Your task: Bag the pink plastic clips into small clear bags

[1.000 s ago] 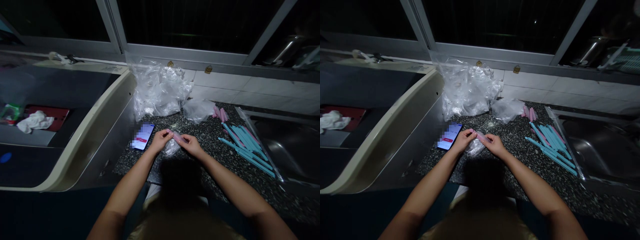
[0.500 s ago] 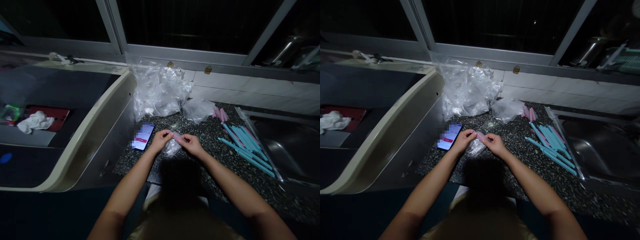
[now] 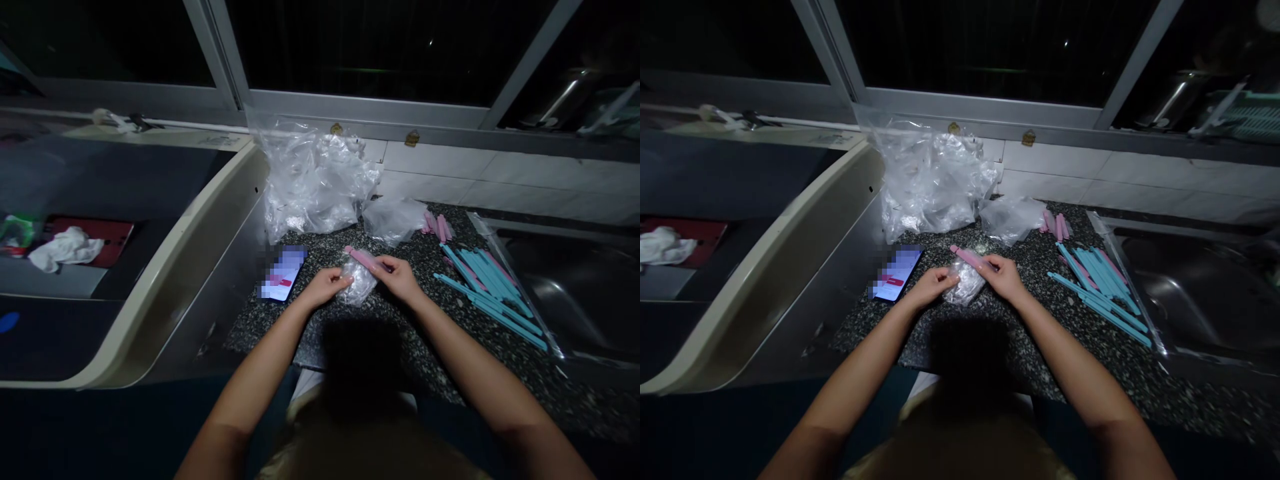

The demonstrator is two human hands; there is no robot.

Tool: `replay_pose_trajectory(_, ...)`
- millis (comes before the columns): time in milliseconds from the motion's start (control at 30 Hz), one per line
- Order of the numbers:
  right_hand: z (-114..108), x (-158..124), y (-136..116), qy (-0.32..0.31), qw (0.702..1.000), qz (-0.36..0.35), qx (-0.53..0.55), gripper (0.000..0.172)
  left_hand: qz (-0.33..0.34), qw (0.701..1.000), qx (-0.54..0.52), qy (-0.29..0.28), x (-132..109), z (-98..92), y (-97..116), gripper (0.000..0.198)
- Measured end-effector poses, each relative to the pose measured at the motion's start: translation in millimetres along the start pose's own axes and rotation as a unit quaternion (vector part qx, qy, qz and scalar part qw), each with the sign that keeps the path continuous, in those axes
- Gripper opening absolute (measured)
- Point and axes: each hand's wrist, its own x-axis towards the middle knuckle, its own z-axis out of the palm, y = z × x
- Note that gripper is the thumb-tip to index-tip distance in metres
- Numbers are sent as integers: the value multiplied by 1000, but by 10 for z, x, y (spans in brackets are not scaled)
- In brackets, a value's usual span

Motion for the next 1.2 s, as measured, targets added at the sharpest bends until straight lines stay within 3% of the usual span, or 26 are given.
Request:
replay_pose_trajectory(267, -33, 16, 4, 15, 1000, 5, 4, 34, -1, 999, 55, -1, 18, 19, -65, 34)
replay_pose_trajectory(533, -99, 18, -7, 8, 1000, -6, -6, 38, 13, 994, 87, -58, 6, -43, -64, 36)
replay_pose_trajectory(700, -49, -11, -23, -56, 998, -3, -21, 39, 64, 997, 9, 52, 11, -51, 17, 45)
replay_pose_trajectory(1033, 112, -44, -46, -75, 995, 62, -8, 43, 52, 978, -145, 143, 59, 32, -53, 34)
replay_pose_trajectory(1200, 103, -22, 38, -169, 977, 126, 11, 40, 65, 950, -239, 188, 118, 4, -124, 34)
